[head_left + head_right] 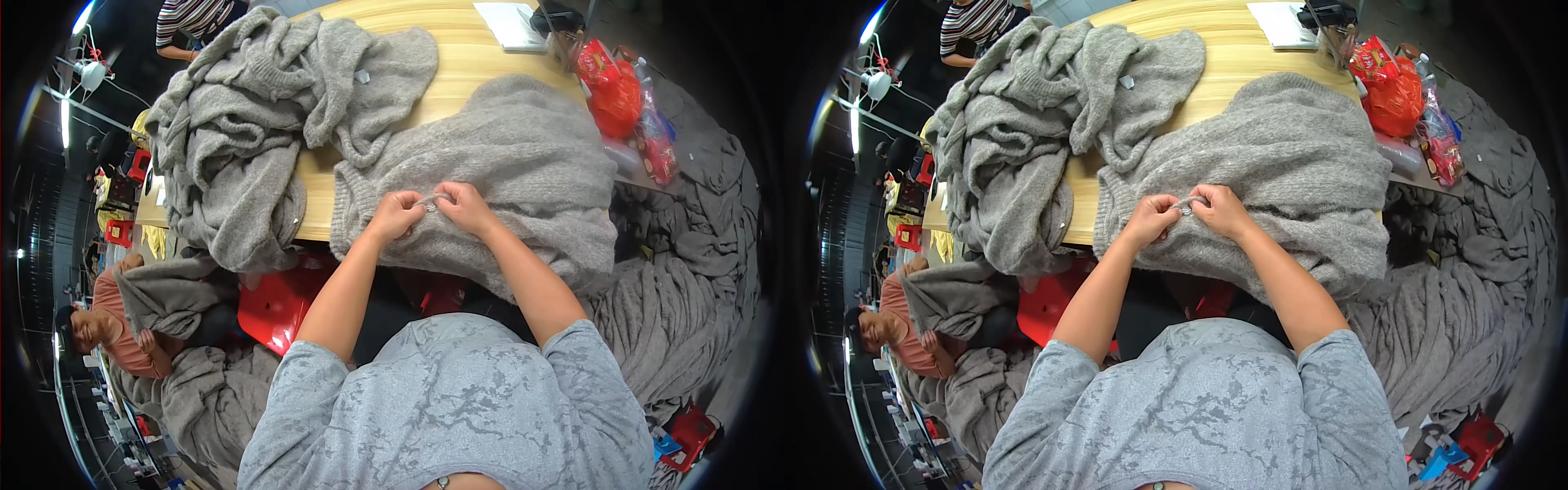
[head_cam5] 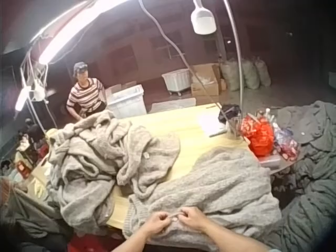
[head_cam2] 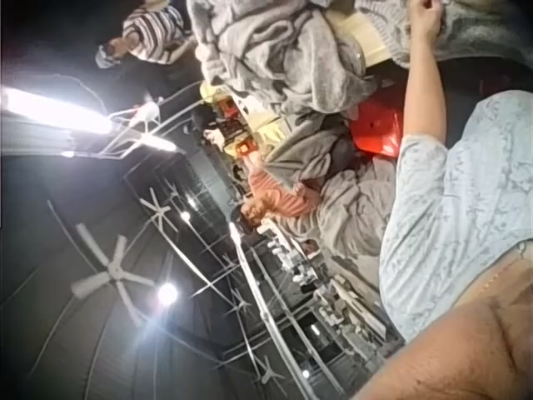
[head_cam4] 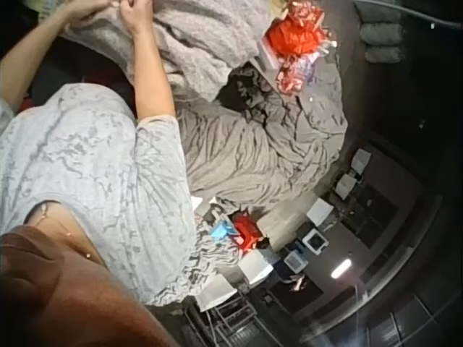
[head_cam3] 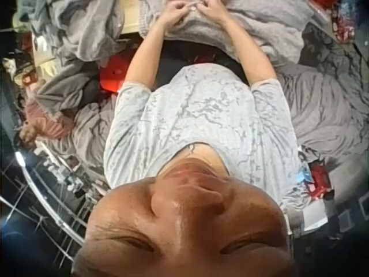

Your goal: Inspecting and handling grey fabric garments on a workbench in a factory setting.

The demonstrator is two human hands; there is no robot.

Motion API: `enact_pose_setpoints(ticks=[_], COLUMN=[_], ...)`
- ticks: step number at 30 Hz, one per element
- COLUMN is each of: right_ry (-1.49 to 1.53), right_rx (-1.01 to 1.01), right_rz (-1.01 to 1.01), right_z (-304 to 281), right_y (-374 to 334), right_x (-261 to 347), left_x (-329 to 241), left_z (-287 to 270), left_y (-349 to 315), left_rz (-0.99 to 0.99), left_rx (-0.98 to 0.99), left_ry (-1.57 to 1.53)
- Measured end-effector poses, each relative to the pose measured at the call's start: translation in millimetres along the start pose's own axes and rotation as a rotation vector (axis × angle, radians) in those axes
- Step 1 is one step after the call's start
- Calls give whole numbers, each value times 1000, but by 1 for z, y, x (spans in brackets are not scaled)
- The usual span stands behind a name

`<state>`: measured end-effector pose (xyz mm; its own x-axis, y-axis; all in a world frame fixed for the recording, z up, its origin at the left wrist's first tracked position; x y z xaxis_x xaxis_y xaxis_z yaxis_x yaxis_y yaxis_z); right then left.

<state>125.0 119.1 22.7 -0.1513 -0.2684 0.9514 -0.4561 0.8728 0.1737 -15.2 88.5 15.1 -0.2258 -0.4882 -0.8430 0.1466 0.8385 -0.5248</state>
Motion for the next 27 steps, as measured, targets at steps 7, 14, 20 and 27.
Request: enact_pose_setpoints(ticks=[7, 14, 20, 27], right_ry=[56, 62, 32, 120], right_rx=[74, 111, 149, 222], right_rz=[-69, 48, 6, 15], right_z=[2, 4, 6, 8], right_y=[-1, -1, 2, 4], right_x=[5, 2, 1, 0], left_x=[2, -2, -7, 4], left_z=[-6, -4, -1, -2], left_y=[4, 2, -1, 7], left_rz=[-76, -110, -100, -110], left_rx=[3, 58, 85, 95], left_ry=[-43, -39, 57, -158])
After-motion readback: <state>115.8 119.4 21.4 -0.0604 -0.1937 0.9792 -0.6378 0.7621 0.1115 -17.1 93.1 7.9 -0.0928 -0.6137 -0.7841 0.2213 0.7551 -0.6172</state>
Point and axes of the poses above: each hand's wrist, its own y-axis towards the middle knuckle, its own z-axis out of the palm, x = y × z, the point moved 6 cm from there along y, towards the middle knuckle, and after that the axes turned 9 degrees about -z, right-handed, at the moved point
